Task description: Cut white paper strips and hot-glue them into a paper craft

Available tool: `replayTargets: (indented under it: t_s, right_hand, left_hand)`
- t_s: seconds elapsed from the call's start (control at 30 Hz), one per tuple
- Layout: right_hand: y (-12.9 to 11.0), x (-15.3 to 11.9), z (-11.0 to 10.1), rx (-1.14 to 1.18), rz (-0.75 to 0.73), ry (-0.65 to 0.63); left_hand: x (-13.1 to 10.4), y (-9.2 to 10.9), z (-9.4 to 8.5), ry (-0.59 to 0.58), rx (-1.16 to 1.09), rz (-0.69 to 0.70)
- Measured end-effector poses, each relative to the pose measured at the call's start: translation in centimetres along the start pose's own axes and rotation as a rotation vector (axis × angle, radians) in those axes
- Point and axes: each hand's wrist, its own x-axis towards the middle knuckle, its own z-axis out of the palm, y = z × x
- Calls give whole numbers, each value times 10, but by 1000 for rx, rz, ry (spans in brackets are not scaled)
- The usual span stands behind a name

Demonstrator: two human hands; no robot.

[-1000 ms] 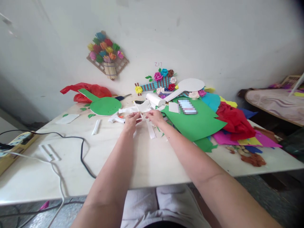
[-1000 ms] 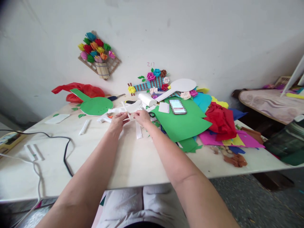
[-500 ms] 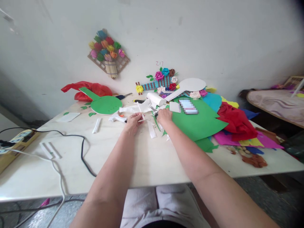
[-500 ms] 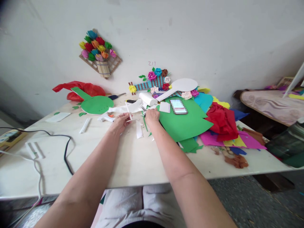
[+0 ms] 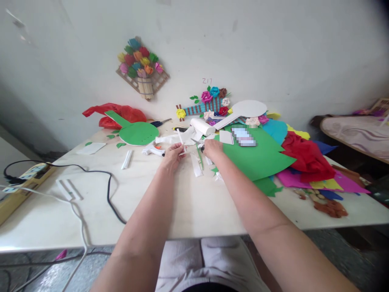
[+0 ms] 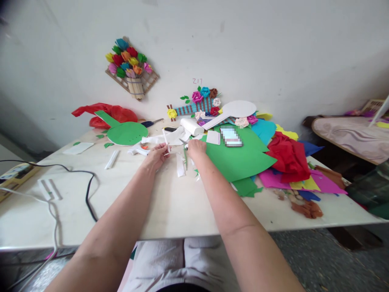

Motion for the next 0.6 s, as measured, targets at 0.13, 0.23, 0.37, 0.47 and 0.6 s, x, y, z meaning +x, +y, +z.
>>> replayTargets:
  t_s: [0.13, 0.23, 0.37, 0.47, 0.6]
  right_hand:
    - [7, 7, 2, 146, 76, 22]
    - [13, 11, 6, 489, 101, 30]
    - [13, 7, 8, 1167, 154, -194]
    - [12, 3, 8, 1515, 103, -364]
    - [12, 2, 10, 1758, 25, -501]
  left_hand:
    - [-1, 1, 1, 3, -51, -16]
    - [0, 0, 1, -4, -100, 0]
    - [3, -2, 0, -19, -145, 16]
    - [5, -3, -1, -20, -153, 12]
    - [7, -4, -3, -12, -145, 17]
